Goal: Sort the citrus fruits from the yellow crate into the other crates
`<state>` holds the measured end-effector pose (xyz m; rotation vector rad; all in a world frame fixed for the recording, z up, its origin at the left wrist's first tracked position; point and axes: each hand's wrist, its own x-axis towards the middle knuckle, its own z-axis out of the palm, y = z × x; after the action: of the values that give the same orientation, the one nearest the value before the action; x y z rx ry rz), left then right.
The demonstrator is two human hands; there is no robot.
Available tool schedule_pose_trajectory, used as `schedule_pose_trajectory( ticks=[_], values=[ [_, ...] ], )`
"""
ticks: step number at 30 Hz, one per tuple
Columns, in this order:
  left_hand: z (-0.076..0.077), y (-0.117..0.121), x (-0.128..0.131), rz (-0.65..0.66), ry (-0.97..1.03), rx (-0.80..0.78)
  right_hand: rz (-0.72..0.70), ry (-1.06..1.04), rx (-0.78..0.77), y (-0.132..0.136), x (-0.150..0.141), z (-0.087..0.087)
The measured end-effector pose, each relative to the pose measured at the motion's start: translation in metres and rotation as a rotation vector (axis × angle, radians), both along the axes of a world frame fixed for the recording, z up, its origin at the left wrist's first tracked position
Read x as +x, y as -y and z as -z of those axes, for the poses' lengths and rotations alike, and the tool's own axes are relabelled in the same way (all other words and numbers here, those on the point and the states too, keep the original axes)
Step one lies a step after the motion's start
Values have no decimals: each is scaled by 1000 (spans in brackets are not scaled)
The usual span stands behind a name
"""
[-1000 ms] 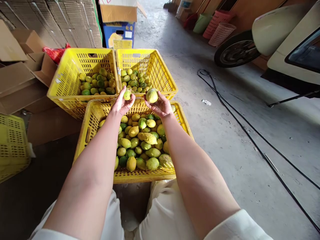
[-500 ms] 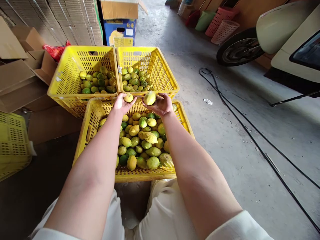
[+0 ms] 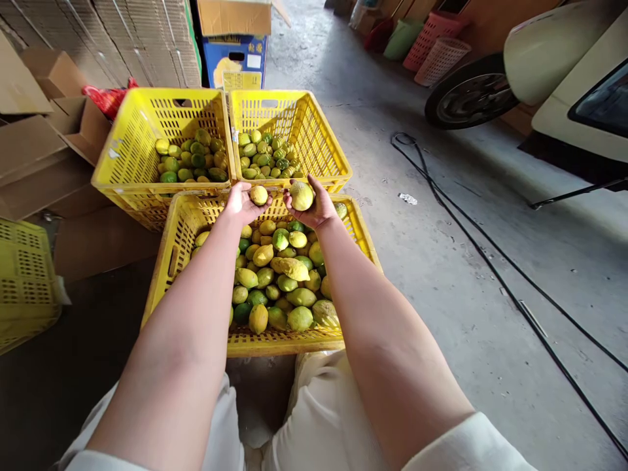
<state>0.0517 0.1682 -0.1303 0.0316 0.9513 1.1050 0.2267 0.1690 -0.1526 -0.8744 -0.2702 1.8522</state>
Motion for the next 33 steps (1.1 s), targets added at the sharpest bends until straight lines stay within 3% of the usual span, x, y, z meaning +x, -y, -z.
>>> schedule_pose_trajectory(
  ticks=[3, 8, 15, 19, 23, 27, 33],
  values=[
    [-1, 0, -2, -67, 79, -3, 49, -32, 29, -3, 3, 5],
    [-1, -1, -9, -4, 154, 118, 95, -82, 86, -1, 5, 4],
    [4, -4, -11, 11, 81, 35, -10, 22, 6, 5, 8, 3],
    [0, -2, -5, -107, 57, 7, -61, 142, -69, 4, 4, 1],
    [-1, 0, -4, -204, 67, -30, 28, 55, -33, 2, -5, -2],
    [3, -3, -8, -155, 111, -6, 63, 41, -47, 0, -8, 0],
    [6, -6, -10, -90, 96, 11, -12, 54, -42, -1, 1, 4]
  ],
)
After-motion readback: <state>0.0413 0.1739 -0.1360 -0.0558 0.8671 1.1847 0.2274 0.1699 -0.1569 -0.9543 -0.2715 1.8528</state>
